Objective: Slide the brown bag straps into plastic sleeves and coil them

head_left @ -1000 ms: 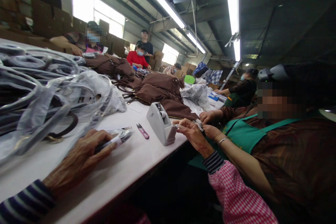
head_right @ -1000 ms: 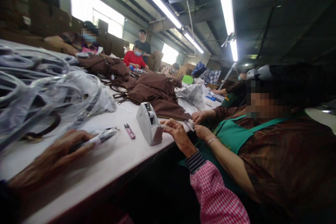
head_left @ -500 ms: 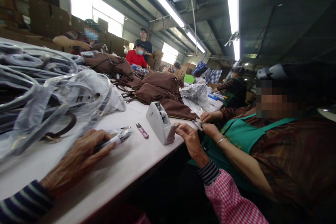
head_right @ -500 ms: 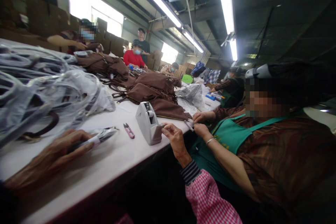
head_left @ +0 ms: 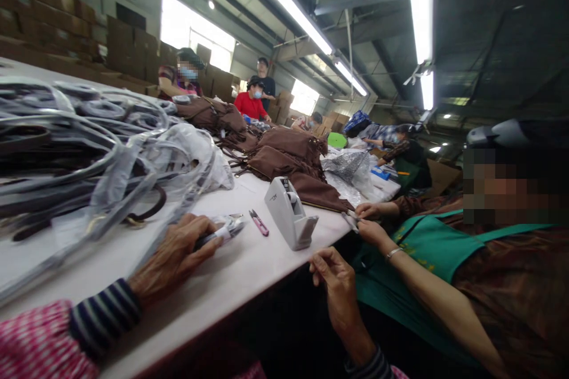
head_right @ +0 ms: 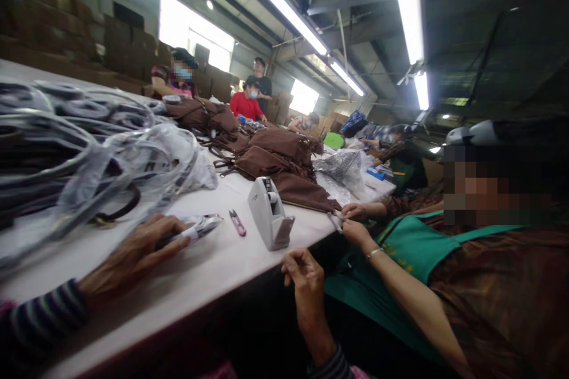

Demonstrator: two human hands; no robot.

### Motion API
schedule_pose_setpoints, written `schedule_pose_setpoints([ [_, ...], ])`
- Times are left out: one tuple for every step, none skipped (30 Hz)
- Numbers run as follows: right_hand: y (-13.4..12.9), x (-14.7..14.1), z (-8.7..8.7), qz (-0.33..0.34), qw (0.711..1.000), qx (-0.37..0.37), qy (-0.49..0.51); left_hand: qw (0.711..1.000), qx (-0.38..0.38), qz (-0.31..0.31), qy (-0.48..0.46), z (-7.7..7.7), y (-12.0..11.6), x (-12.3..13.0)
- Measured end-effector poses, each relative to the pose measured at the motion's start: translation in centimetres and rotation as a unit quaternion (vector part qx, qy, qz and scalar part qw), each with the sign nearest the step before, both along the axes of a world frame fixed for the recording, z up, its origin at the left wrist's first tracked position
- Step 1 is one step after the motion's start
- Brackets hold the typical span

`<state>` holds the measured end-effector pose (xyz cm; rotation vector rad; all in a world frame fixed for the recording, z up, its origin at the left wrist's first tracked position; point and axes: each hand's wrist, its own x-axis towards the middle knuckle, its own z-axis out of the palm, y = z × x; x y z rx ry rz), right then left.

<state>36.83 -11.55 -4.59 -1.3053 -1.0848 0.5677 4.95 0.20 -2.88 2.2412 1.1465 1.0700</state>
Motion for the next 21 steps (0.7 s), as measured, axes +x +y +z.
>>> schedule_pose_setpoints([
  [0.0,-1.7,0.3,0.047,0.999,-0.016,0.022,1.000,-0.005,-0.008,0.011,0.2,-0.2,0.1],
  [0.3,-3.6,0.8,0.096,0.994,-0.032,0.045,1.000,-0.008,-0.015,0.021,0.3,-0.4,0.1],
  [0.7,-5.5,1.3,0.141,0.987,-0.045,0.067,0.999,-0.009,-0.018,0.028,0.5,-0.5,0.2],
  [1.3,-7.5,1.7,0.182,0.978,-0.051,0.091,0.999,-0.008,-0.016,0.032,0.7,-0.7,0.2],
  [2.1,-9.2,2.2,0.216,0.968,-0.053,0.117,0.999,-0.007,-0.013,0.034,0.8,-0.9,0.2],
  [2.9,-10.8,2.6,0.244,0.958,-0.052,0.142,0.999,-0.006,-0.009,0.035,0.9,-1.0,0.2],
  [3.7,-12.2,2.9,0.265,0.948,-0.051,0.165,0.999,-0.005,-0.004,0.035,1.0,-1.1,0.2],
  [4.5,-13.3,3.0,0.280,0.940,-0.052,0.186,0.999,-0.003,0.002,0.036,1.0,-1.1,0.2],
  [5.3,-14.1,3.1,0.288,0.935,-0.057,0.201,0.999,0.002,0.013,0.034,1.0,-1.1,0.2],
  [5.9,-14.6,3.0,0.290,0.931,-0.063,0.211,0.999,0.009,0.026,0.034,0.9,-1.1,0.2],
  [6.4,-15.0,2.8,0.287,0.930,-0.071,0.217,0.999,0.015,0.036,0.035,0.8,-1.1,0.2],
  [6.8,-15.2,2.6,0.282,0.931,-0.077,0.220,0.998,0.020,0.044,0.038,0.7,-1.0,0.2],
  [7.0,-15.2,2.4,0.275,0.932,-0.080,0.220,0.998,0.024,0.048,0.042,0.6,-1.0,0.2],
  [7.2,-15.2,2.2,0.267,0.935,-0.081,0.219,0.997,0.026,0.049,0.047,0.6,-1.0,0.2],
  [7.2,-15.2,2.1,0.258,0.938,-0.081,0.217,0.997,0.028,0.047,0.054,0.5,-1.0,0.3],
  [7.2,-15.2,2.0,0.251,0.941,-0.080,0.214,0.997,0.031,0.046,0.062,0.5,-1.0,0.3],
  [7.2,-15.2,2.0,0.244,0.943,-0.080,0.211,0.996,0.037,0.049,0.069,0.6,-1.1,0.4],
  [7.2,-15.2,2.1,0.236,0.946,-0.079,0.208,0.995,0.045,0.053,0.075,0.6,-1.1,0.4],
  [7.2,-15.3,2.2,0.229,0.949,-0.077,0.204,0.994,0.053,0.057,0.083,0.7,-1.3,0.5],
  [7.2,-15.3,2.3,0.222,0.951,-0.075,0.200,0.992,0.061,0.062,0.089,0.8,-1.4,0.5],
  [7.3,-15.4,2.4,0.216,0.954,-0.074,0.196,0.991,0.069,0.066,0.095,0.8,-1.5,0.6],
])
